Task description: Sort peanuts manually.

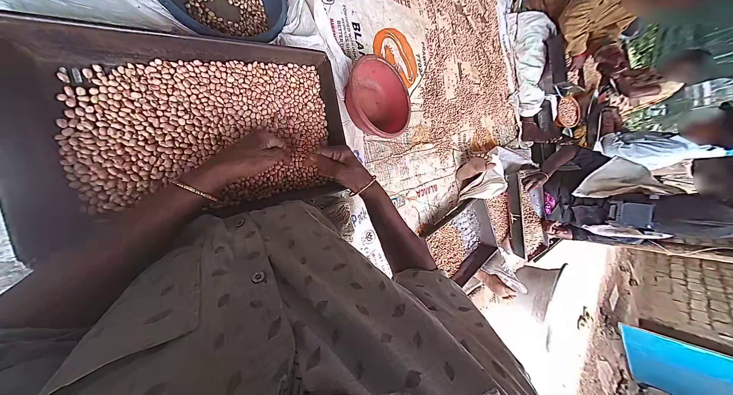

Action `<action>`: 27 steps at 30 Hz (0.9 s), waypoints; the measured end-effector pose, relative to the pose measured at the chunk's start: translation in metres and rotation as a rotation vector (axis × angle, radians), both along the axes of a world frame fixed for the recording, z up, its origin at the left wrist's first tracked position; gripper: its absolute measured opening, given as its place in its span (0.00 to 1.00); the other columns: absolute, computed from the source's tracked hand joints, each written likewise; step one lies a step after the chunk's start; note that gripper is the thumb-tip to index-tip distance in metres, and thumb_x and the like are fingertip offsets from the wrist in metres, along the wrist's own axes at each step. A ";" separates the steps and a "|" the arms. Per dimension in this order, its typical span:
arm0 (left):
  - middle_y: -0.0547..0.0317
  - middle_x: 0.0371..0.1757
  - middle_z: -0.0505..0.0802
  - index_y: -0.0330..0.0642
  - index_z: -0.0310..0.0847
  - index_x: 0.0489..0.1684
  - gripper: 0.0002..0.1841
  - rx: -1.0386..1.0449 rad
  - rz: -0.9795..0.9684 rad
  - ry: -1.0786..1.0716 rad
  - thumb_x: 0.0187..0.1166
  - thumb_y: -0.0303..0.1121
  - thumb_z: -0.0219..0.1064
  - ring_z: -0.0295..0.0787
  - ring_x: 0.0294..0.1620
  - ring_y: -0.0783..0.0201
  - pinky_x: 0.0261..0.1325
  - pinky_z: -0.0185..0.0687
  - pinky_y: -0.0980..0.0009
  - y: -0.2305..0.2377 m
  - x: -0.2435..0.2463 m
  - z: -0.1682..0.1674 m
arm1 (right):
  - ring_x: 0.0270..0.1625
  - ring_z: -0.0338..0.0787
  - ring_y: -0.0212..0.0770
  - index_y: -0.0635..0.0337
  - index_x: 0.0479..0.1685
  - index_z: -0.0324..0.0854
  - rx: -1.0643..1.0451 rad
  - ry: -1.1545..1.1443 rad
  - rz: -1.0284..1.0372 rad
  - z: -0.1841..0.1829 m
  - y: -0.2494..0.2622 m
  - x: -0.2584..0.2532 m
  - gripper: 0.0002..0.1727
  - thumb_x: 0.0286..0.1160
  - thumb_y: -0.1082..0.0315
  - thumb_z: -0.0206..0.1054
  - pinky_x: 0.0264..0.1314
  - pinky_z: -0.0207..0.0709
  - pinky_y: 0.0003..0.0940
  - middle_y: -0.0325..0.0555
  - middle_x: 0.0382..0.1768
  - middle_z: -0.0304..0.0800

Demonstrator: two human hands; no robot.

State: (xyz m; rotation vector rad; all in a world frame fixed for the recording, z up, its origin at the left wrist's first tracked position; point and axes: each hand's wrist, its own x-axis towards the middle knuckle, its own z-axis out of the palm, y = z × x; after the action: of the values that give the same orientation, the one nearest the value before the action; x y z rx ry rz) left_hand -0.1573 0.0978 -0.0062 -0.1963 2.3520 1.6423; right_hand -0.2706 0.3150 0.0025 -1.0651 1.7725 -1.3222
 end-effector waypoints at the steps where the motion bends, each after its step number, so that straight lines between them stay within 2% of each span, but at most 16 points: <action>1: 0.54 0.29 0.85 0.39 0.87 0.32 0.17 -0.050 -0.002 0.006 0.92 0.33 0.56 0.80 0.32 0.59 0.39 0.74 0.54 0.000 0.000 -0.004 | 0.26 0.78 0.26 0.69 0.37 0.88 0.070 0.192 0.066 -0.005 -0.005 0.005 0.10 0.81 0.76 0.61 0.32 0.73 0.23 0.39 0.25 0.85; 2: 0.52 0.29 0.86 0.38 0.87 0.34 0.17 -0.089 0.014 0.004 0.92 0.33 0.56 0.80 0.32 0.57 0.39 0.75 0.52 -0.002 0.000 -0.005 | 0.36 0.90 0.38 0.69 0.47 0.91 0.188 0.371 0.133 -0.007 -0.009 0.009 0.10 0.81 0.73 0.63 0.45 0.84 0.37 0.50 0.35 0.93; 3: 0.51 0.27 0.84 0.37 0.87 0.34 0.17 -0.122 0.043 0.008 0.93 0.33 0.55 0.79 0.29 0.57 0.37 0.74 0.53 -0.004 0.001 -0.004 | 0.46 0.95 0.50 0.65 0.57 0.90 0.350 0.507 0.183 -0.006 -0.014 0.015 0.14 0.84 0.69 0.64 0.56 0.86 0.52 0.55 0.44 0.96; 4: 0.51 0.27 0.83 0.37 0.86 0.34 0.17 -0.151 0.069 0.006 0.93 0.33 0.56 0.78 0.28 0.56 0.36 0.73 0.53 -0.006 0.003 -0.001 | 0.51 0.95 0.58 0.61 0.65 0.87 0.495 0.597 0.206 -0.005 -0.020 0.021 0.17 0.85 0.65 0.63 0.58 0.83 0.62 0.58 0.48 0.96; 5: 0.51 0.25 0.81 0.37 0.84 0.33 0.16 -0.174 0.097 0.012 0.92 0.34 0.56 0.76 0.26 0.56 0.33 0.72 0.54 -0.007 0.004 0.002 | 0.53 0.94 0.63 0.58 0.69 0.85 0.607 0.648 0.219 -0.003 -0.025 0.026 0.18 0.86 0.63 0.62 0.58 0.81 0.67 0.60 0.49 0.95; 7: 0.49 0.26 0.82 0.35 0.83 0.34 0.15 -0.188 0.152 0.023 0.91 0.33 0.58 0.77 0.27 0.55 0.34 0.72 0.51 -0.011 0.008 0.009 | 0.54 0.93 0.66 0.55 0.72 0.83 0.716 0.697 0.247 0.001 -0.032 0.029 0.19 0.88 0.62 0.60 0.56 0.80 0.68 0.61 0.48 0.94; 13: 0.49 0.30 0.87 0.37 0.88 0.34 0.11 -0.219 0.190 0.099 0.86 0.29 0.63 0.82 0.32 0.52 0.38 0.74 0.46 -0.012 0.021 0.004 | 0.51 0.93 0.64 0.60 0.68 0.83 0.718 0.688 0.317 0.001 -0.040 0.027 0.19 0.89 0.60 0.59 0.54 0.82 0.64 0.62 0.45 0.94; 15: 0.47 0.34 0.90 0.37 0.90 0.36 0.09 -0.222 0.128 0.151 0.85 0.27 0.64 0.86 0.37 0.50 0.44 0.78 0.44 -0.008 0.021 0.000 | 0.46 0.94 0.62 0.65 0.55 0.85 0.627 0.663 0.291 -0.003 -0.039 0.022 0.14 0.86 0.64 0.59 0.50 0.82 0.63 0.61 0.40 0.93; 17: 0.50 0.31 0.89 0.39 0.90 0.36 0.07 -0.242 0.041 0.215 0.83 0.26 0.66 0.85 0.33 0.53 0.41 0.79 0.47 0.000 0.020 -0.005 | 0.39 0.93 0.55 0.70 0.45 0.88 0.405 0.580 0.204 -0.012 -0.033 0.010 0.11 0.81 0.70 0.63 0.45 0.84 0.56 0.58 0.36 0.92; 18: 0.51 0.31 0.89 0.39 0.90 0.35 0.07 -0.253 -0.014 0.264 0.82 0.26 0.67 0.85 0.33 0.54 0.41 0.79 0.48 0.004 0.018 -0.010 | 0.31 0.89 0.45 0.72 0.42 0.88 0.261 0.493 0.133 -0.013 -0.027 0.003 0.09 0.78 0.73 0.66 0.38 0.84 0.44 0.52 0.30 0.90; 19: 0.52 0.29 0.89 0.39 0.90 0.33 0.07 -0.270 -0.062 0.334 0.80 0.25 0.67 0.85 0.32 0.54 0.40 0.79 0.49 0.007 0.017 -0.018 | 0.22 0.78 0.31 0.72 0.39 0.85 0.092 0.316 0.050 -0.011 -0.021 -0.002 0.06 0.76 0.76 0.65 0.27 0.73 0.28 0.42 0.22 0.83; 20: 0.52 0.28 0.89 0.39 0.89 0.31 0.07 -0.290 -0.114 0.380 0.80 0.25 0.67 0.86 0.33 0.53 0.41 0.79 0.48 0.010 0.015 -0.025 | 0.19 0.73 0.22 0.69 0.40 0.83 -0.058 0.070 -0.013 -0.005 -0.014 -0.006 0.04 0.76 0.78 0.64 0.23 0.68 0.19 0.35 0.20 0.82; 22: 0.53 0.30 0.90 0.40 0.87 0.29 0.08 -0.388 -0.225 0.455 0.80 0.26 0.65 0.89 0.35 0.51 0.42 0.82 0.47 0.016 0.011 -0.040 | 0.13 0.68 0.19 0.60 0.44 0.84 -0.274 -0.340 -0.077 0.002 0.002 -0.013 0.06 0.76 0.72 0.62 0.15 0.59 0.15 0.29 0.17 0.79; 23: 0.50 0.32 0.91 0.38 0.87 0.30 0.08 -0.439 -0.270 0.472 0.79 0.26 0.65 0.91 0.38 0.48 0.44 0.82 0.46 0.018 0.010 -0.042 | 0.13 0.67 0.19 0.57 0.46 0.84 -0.295 -0.412 -0.065 0.002 0.008 -0.017 0.08 0.77 0.69 0.62 0.14 0.58 0.16 0.30 0.20 0.81; 25: 0.48 0.34 0.91 0.37 0.86 0.31 0.07 -0.552 -0.328 0.474 0.80 0.27 0.66 0.92 0.40 0.45 0.44 0.84 0.46 0.024 0.010 -0.039 | 0.16 0.67 0.18 0.63 0.50 0.85 -0.182 -0.293 -0.039 0.003 0.015 -0.018 0.12 0.77 0.71 0.58 0.15 0.57 0.15 0.33 0.31 0.87; 27: 0.43 0.36 0.91 0.34 0.85 0.34 0.07 -0.596 -0.353 0.464 0.81 0.28 0.65 0.92 0.41 0.42 0.44 0.83 0.45 0.027 0.009 -0.034 | 0.23 0.73 0.16 0.68 0.44 0.88 -0.024 -0.064 -0.005 0.006 0.010 -0.011 0.10 0.79 0.75 0.61 0.23 0.65 0.14 0.33 0.33 0.89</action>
State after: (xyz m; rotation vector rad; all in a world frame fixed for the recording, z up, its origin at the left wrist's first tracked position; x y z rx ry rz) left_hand -0.1484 0.1248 -0.0401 0.5168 2.9444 0.8560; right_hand -0.2816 0.3253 0.0089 -1.0205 1.7178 -1.3685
